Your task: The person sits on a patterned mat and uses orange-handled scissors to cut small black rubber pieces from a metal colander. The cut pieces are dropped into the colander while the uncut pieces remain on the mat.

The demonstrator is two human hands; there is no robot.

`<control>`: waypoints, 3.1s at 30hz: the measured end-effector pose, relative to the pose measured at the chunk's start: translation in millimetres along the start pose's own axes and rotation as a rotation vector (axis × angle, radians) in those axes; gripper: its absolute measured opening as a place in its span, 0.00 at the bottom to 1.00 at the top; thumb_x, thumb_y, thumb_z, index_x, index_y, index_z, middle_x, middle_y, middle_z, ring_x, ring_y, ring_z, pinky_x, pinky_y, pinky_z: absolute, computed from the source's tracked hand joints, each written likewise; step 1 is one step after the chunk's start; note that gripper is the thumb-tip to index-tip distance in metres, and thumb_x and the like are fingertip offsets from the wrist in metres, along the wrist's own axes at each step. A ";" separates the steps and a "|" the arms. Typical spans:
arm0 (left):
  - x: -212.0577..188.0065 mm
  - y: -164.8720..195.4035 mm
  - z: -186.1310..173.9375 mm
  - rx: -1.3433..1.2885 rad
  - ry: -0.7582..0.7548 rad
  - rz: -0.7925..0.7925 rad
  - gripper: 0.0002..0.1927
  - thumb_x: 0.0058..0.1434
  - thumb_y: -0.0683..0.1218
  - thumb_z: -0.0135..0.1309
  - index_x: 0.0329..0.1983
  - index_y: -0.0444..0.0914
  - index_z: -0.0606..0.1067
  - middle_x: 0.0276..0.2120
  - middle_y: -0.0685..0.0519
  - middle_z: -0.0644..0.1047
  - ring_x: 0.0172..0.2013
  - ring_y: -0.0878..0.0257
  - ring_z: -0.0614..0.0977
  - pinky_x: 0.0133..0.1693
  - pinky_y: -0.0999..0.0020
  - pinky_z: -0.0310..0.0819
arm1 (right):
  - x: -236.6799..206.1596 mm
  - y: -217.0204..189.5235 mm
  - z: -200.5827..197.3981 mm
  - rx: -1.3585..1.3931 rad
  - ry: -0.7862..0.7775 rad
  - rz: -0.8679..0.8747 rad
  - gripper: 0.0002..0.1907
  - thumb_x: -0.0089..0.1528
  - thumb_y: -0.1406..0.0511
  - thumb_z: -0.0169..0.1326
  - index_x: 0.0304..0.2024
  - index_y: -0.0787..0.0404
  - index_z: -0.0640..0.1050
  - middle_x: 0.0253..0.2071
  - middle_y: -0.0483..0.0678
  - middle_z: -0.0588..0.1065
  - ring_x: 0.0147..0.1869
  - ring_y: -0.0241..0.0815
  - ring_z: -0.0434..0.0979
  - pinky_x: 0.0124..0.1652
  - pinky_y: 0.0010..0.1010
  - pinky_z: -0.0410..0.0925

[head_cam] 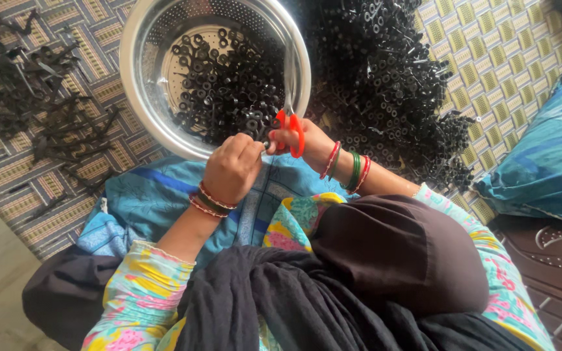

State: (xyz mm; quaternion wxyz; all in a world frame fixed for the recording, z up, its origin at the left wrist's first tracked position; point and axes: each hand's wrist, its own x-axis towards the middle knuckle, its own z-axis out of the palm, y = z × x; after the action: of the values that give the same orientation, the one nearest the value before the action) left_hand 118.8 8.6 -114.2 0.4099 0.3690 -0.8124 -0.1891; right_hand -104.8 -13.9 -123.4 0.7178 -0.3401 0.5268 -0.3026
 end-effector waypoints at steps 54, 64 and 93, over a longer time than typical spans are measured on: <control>6.4 -34.3 5.7 -1.249 0.111 -0.909 0.17 0.59 0.34 0.58 0.51 0.36 0.71 0.40 0.53 0.79 0.39 0.65 0.84 0.37 0.67 0.86 | -4.5 2.3 4.7 -1.457 -0.044 -0.210 0.26 0.61 0.41 0.57 0.42 0.55 0.83 0.27 0.49 0.78 0.34 0.52 0.81 0.35 0.43 0.70; 2.7 -32.5 16.6 -1.024 0.025 -0.753 0.10 0.58 0.32 0.56 0.43 0.33 0.74 0.35 0.54 0.78 0.36 0.67 0.80 0.39 0.74 0.76 | -5.2 -2.7 4.2 -1.350 -0.045 -0.272 0.32 0.56 0.40 0.59 0.47 0.58 0.80 0.22 0.51 0.76 0.29 0.53 0.79 0.29 0.44 0.68; 10.5 -44.6 2.2 -1.246 0.116 -0.920 0.09 0.63 0.33 0.59 0.39 0.38 0.72 0.33 0.55 0.81 0.32 0.68 0.82 0.35 0.72 0.81 | -10.3 -7.7 3.6 -1.264 -0.180 -0.145 0.30 0.58 0.39 0.55 0.37 0.59 0.79 0.23 0.51 0.76 0.30 0.52 0.79 0.32 0.43 0.69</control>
State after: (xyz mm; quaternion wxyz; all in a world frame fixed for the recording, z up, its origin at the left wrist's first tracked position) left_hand 132.8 -28.5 -137.1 0.4639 0.3797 -0.2986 -0.7426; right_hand -104.6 -9.7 -110.7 0.3981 -0.7564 0.5168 0.0481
